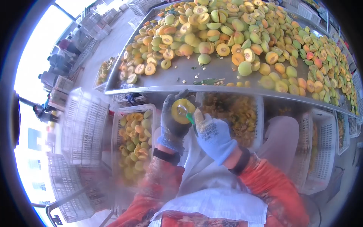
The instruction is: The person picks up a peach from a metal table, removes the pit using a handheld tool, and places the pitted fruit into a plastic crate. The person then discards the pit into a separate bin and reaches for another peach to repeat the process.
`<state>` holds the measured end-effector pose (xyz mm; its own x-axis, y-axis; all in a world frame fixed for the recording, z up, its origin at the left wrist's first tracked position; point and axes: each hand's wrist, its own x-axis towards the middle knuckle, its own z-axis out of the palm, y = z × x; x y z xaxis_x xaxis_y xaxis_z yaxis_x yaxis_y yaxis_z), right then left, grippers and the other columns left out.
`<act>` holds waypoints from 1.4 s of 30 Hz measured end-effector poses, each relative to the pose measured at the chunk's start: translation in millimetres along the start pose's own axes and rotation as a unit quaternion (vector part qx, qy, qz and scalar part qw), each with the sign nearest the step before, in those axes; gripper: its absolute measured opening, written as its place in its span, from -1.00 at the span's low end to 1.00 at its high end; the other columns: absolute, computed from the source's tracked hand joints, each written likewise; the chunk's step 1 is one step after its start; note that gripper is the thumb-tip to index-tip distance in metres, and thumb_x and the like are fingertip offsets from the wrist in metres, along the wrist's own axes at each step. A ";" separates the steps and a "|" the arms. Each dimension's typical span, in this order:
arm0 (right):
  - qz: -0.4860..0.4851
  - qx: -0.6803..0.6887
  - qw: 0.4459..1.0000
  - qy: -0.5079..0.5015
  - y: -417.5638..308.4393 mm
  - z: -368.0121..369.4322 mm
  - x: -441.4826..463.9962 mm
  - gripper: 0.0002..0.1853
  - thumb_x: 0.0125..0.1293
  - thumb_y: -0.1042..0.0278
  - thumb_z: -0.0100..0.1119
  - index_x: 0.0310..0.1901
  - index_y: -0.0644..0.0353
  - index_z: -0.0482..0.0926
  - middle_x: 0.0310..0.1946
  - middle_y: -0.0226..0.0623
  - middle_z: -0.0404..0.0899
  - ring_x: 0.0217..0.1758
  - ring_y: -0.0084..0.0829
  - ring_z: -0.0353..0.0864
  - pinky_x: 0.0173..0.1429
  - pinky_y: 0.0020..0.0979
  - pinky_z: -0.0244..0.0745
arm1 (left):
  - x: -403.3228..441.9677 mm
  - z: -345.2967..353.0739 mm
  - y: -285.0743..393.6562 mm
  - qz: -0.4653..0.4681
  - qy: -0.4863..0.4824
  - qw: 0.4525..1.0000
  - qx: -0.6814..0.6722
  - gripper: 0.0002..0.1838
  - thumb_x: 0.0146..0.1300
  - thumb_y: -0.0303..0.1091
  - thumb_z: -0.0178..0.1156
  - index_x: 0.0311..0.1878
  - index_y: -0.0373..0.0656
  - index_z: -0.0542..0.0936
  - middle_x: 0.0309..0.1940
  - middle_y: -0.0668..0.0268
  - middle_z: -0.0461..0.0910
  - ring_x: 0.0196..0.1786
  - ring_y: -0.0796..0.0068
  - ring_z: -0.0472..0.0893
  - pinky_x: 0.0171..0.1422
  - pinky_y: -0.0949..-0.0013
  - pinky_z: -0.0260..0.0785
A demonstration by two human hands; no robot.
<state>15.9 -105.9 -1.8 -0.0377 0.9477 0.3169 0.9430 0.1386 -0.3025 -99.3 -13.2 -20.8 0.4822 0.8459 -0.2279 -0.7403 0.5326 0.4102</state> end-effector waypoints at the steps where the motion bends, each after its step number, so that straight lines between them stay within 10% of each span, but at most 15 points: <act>1: -0.006 0.000 1.000 -0.001 -2.2 1.4 0.6 -0.58 0.13 0.29 0.10 0.03 0.25 0.37 -0.44 -0.22 0.50 -0.49 -0.28 0.57 -0.44 -0.30 0.43 | -0.6 -0.4 1.5 -0.010 -0.016 1.000 -0.003 -0.52 0.31 -0.02 -0.10 0.05 -0.24 0.47 -0.09 0.10 0.53 -0.04 0.16 0.52 0.11 0.11 0.36; 10: -0.079 0.113 0.990 -0.020 -35.0 13.1 28.0 -0.57 0.05 0.36 0.20 -0.03 0.33 0.42 -0.46 -0.11 0.53 -0.52 -0.24 0.57 -0.47 -0.31 0.43 | -4.7 1.4 33.0 0.021 0.048 0.997 -0.062 -0.64 0.25 -0.12 0.01 -0.10 -0.24 0.51 -0.25 0.13 0.56 -0.23 0.13 0.58 -0.12 0.06 0.50; 13: 0.160 0.429 0.867 -0.197 -56.8 -3.9 62.0 -0.62 0.01 0.50 0.22 -0.09 0.29 0.40 -0.44 -0.29 0.54 -0.52 -0.50 0.54 -0.46 -0.47 0.43 | 7.1 -21.4 72.3 0.111 0.072 0.991 0.000 -0.69 0.26 -0.18 0.03 -0.12 -0.23 0.51 -0.26 0.12 0.56 -0.25 0.16 0.59 -0.18 0.11 0.53; 14: 0.156 0.428 0.866 -0.205 -53.5 3.5 65.1 -0.62 0.01 0.50 0.22 -0.09 0.29 0.40 -0.44 -0.29 0.54 -0.52 -0.50 0.54 -0.46 -0.47 0.43 | 4.9 -26.5 93.6 0.165 0.071 0.983 0.039 -0.71 0.26 -0.20 0.03 -0.12 -0.23 0.51 -0.27 0.13 0.56 -0.27 0.17 0.59 -0.20 0.13 0.54; 15: 0.194 0.508 0.818 -0.186 -40.3 10.6 65.6 -0.61 -0.01 0.53 0.23 -0.09 0.28 0.40 -0.36 -0.31 0.53 -0.45 -0.55 0.52 -0.42 -0.50 0.44 | 11.6 -60.8 125.5 0.029 0.054 0.996 -0.063 -0.73 0.26 -0.21 0.04 -0.15 -0.22 0.51 -0.29 0.15 0.57 -0.30 0.20 0.60 -0.22 0.19 0.54; 17: 0.263 0.587 0.748 -0.164 -13.2 21.9 67.9 -0.57 -0.04 0.56 0.25 -0.07 0.26 0.40 -0.23 -0.32 0.49 -0.32 -0.60 0.50 -0.35 -0.54 0.45 | 12.1 -127.8 174.6 0.139 0.187 0.968 0.095 -0.66 0.25 -0.22 0.03 -0.10 -0.33 0.51 -0.29 0.12 0.58 -0.27 0.23 0.60 -0.22 0.24 0.53; 20: 0.322 0.558 0.753 -0.136 9.0 27.9 68.1 -0.49 -0.07 0.40 0.31 -0.05 0.28 0.34 -0.49 -0.34 0.41 -0.68 -0.57 0.41 -0.68 -0.56 0.35 | 11.5 -216.6 244.0 0.256 0.422 0.800 0.341 -0.68 0.11 -0.25 0.21 -0.13 -0.26 0.57 -0.31 0.27 0.58 -0.39 0.45 0.56 -0.33 0.39 0.44; 26: 0.374 0.506 0.759 -0.165 21.6 38.5 91.6 -0.44 -0.16 0.32 0.34 -0.11 0.36 0.34 -0.54 -0.29 0.40 -0.78 -0.53 0.36 -0.72 -0.57 0.29 | 48.9 -374.3 313.7 0.208 0.473 0.651 0.556 -0.59 0.09 -0.28 0.18 0.01 -0.23 0.51 -0.21 0.11 0.58 -0.16 0.27 0.56 -0.04 0.26 0.37; 28: 0.435 0.552 0.676 -0.220 10.9 34.1 103.3 -0.45 -0.10 0.47 0.30 -0.01 0.33 0.35 -0.39 -0.28 0.48 -0.54 -0.55 0.48 -0.54 -0.52 0.39 | 54.3 -364.5 290.8 0.082 0.499 0.280 0.816 -0.50 0.07 -0.30 0.14 0.13 -0.19 0.42 -0.09 -0.01 0.53 -0.07 0.10 0.54 0.04 0.17 0.36; 30: 0.467 0.538 0.663 -0.230 8.1 36.7 107.6 -0.45 -0.09 0.51 0.28 0.01 0.34 0.34 -0.43 -0.30 0.49 -0.53 -0.55 0.49 -0.52 -0.52 0.40 | 55.9 -386.6 282.5 0.078 0.491 0.211 0.842 -0.42 0.07 -0.30 0.13 0.21 -0.19 0.34 0.00 -0.04 0.47 -0.01 0.00 0.51 0.08 0.12 0.35; 34: 0.439 0.507 0.692 -0.267 15.3 37.2 102.3 -0.49 -0.09 0.48 0.23 -0.03 0.38 0.35 -0.54 -0.24 0.48 -0.63 -0.47 0.47 -0.53 -0.53 0.40 | 42.1 -352.7 314.6 -0.015 0.472 0.443 0.762 -0.51 0.06 -0.35 0.15 0.12 -0.20 0.44 0.03 -0.03 0.48 0.04 0.07 0.52 0.15 0.26 0.34; 37: 0.431 0.576 0.654 -0.234 16.3 23.5 97.3 -0.46 -0.09 0.54 0.24 0.01 0.33 0.35 -0.48 -0.21 0.51 -0.55 -0.48 0.50 -0.49 -0.51 0.42 | 50.4 -277.9 301.8 0.341 0.393 0.604 0.604 -0.64 0.13 -0.64 0.05 0.04 -0.29 0.50 -0.03 0.11 0.56 -0.04 0.37 0.57 0.07 0.45 0.40; 39: 0.432 0.611 0.628 -0.216 21.7 22.3 82.7 -0.46 -0.10 0.57 0.25 0.01 0.31 0.35 -0.45 -0.22 0.52 -0.53 -0.47 0.51 -0.47 -0.49 0.43 | 74.0 -172.6 269.7 0.400 0.297 0.722 0.479 -0.66 0.13 -0.71 0.02 0.00 -0.35 0.51 -0.08 0.16 0.57 -0.08 0.46 0.56 -0.01 0.51 0.43; 41: 0.315 0.453 0.811 -0.197 36.7 32.1 61.2 -0.43 -0.10 0.54 0.34 0.02 0.25 0.37 -0.34 -0.25 0.54 -0.46 -0.48 0.53 -0.37 -0.47 0.46 | 115.2 -128.1 248.4 0.339 0.237 0.699 0.583 -0.71 0.16 -0.55 0.12 -0.01 -0.28 0.52 -0.16 0.17 0.61 -0.23 0.48 0.58 -0.16 0.51 0.43; 42: 0.311 0.457 0.811 -0.190 37.9 23.4 64.2 -0.43 -0.10 0.54 0.34 0.02 0.25 0.37 -0.34 -0.25 0.54 -0.46 -0.48 0.53 -0.37 -0.47 0.46 | 138.4 -102.4 244.2 0.198 0.307 0.569 0.736 -0.65 0.16 -0.22 0.20 -0.01 -0.15 0.55 -0.24 0.08 0.62 -0.21 0.32 0.61 -0.13 0.35 0.43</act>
<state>41.5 -33.1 -14.0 0.0875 0.9123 -0.4001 0.1855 -0.4096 -0.8932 -261.4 236.8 -42.5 -0.1750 0.9828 0.0595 0.6798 0.0769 0.7294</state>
